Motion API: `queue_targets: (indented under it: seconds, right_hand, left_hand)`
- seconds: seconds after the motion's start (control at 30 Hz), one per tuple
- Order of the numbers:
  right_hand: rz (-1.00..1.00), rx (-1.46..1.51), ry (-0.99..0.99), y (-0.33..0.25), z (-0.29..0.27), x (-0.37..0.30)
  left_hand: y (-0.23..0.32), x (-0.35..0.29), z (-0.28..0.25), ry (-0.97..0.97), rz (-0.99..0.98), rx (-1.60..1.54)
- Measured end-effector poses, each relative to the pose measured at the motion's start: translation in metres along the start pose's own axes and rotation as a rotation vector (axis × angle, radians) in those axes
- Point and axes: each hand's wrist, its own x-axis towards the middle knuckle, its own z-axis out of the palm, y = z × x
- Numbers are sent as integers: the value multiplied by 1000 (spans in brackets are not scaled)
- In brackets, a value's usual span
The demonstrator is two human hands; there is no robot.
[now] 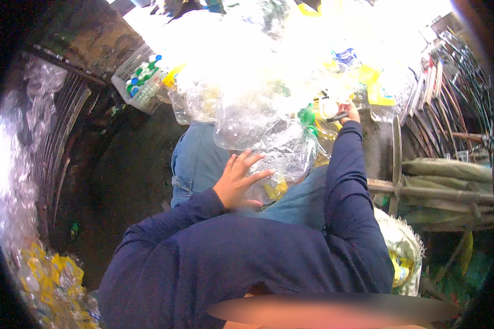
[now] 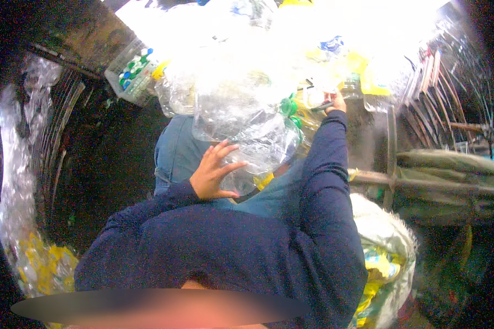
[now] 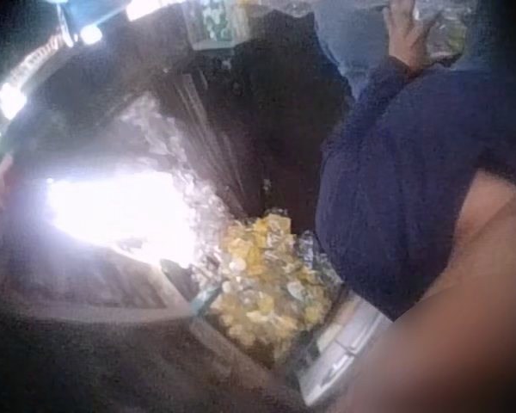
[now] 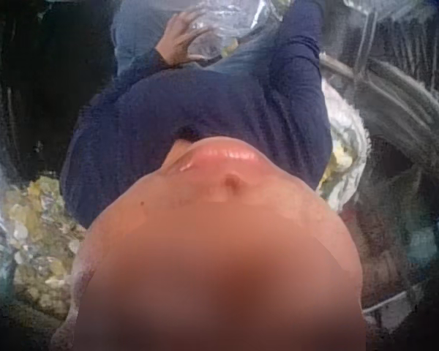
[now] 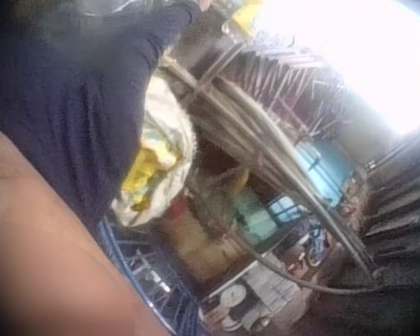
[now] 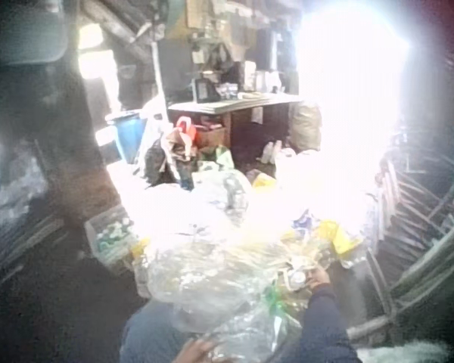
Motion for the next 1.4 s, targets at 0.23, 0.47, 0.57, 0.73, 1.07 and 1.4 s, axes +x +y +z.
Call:
queue_targets:
  seconds: [0.23, 0.47, 0.57, 0.73, 1.07, 1.4]
  right_hand:
    - [-180, -180, 36, -32, 76, -45]
    - [-821, -515, 75, -133, 217, -185]
    - [-1490, -1467, 92, -175, 280, -274]
    - [-1362, -952, -231, -142, 392, -296]
    - [-1197, -1860, -374, 62, 263, -187]
    - [-894, -1835, -828, 86, 183, -180]
  left_hand:
    - [7, 0, 12, 66, -316, 11]
    - [-6, 30, 46, 267, -167, -141]
    - [-23, 72, 36, 434, 22, -131]
    - [-66, 151, 19, 535, -22, 12]
    - [-125, 70, 36, -794, -270, 17]
    - [-70, -21, -95, 344, -214, -627]
